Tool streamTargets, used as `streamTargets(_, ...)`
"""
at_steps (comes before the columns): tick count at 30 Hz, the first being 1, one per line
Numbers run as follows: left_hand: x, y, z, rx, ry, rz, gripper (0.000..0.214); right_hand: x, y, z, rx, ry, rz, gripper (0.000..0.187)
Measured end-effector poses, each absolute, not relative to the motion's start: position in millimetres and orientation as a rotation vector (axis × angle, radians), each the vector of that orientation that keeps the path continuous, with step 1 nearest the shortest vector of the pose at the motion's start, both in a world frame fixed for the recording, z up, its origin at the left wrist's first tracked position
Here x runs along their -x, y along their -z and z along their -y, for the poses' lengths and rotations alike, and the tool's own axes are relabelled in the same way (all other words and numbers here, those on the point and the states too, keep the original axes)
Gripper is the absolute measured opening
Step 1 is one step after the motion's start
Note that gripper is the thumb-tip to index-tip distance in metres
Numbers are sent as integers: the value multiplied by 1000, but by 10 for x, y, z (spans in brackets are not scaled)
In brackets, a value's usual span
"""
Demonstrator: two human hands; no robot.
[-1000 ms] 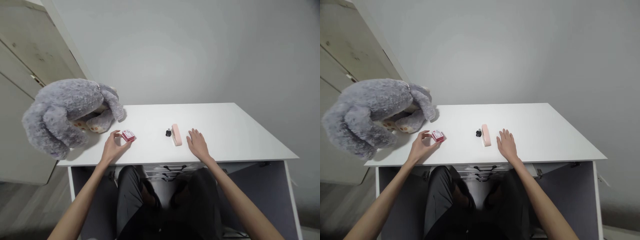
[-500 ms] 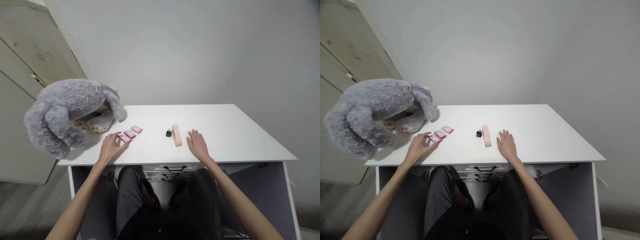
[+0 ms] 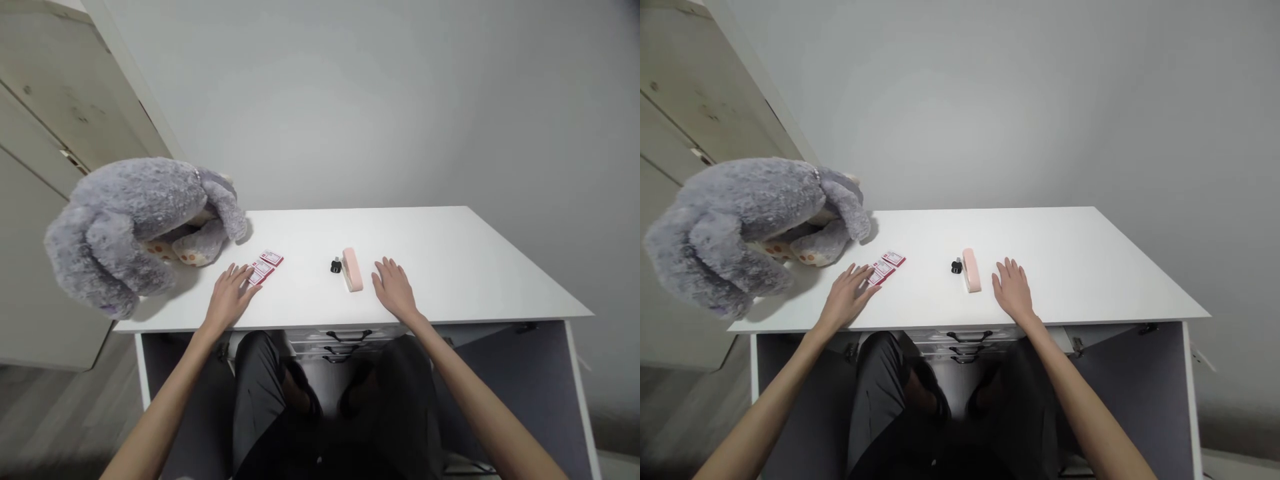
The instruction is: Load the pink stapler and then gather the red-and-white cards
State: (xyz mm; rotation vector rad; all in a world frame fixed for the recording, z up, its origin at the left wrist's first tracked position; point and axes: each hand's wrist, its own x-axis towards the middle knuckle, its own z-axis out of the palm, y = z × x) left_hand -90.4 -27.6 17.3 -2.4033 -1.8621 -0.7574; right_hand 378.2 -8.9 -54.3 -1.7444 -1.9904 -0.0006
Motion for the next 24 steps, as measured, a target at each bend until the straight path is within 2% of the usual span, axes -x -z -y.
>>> streamTargets(4, 515, -178, 304, 2450, 821, 1697, 60, -3782, 542, 83, 1752, -2, 1991, 59)
streamTargets(10, -319, -169, 263, 2746, 681, 1382, 55, -3774, 521, 85, 1768, -5, 1996, 59)
streamTargets(14, -750, -141, 160, 2834, 657, 1212, 62, -3759, 506, 83, 1779, 10, 1996, 59)
streamTargets(19, -968, -130, 51, 2850, 580, 1105, 67, -3747, 500, 78, 1774, 29, 1998, 58)
streamTargets(24, -906, -128, -9, 2775, 587, 1189, 64, -3756, 512, 74, 1764, 33, 1994, 57)
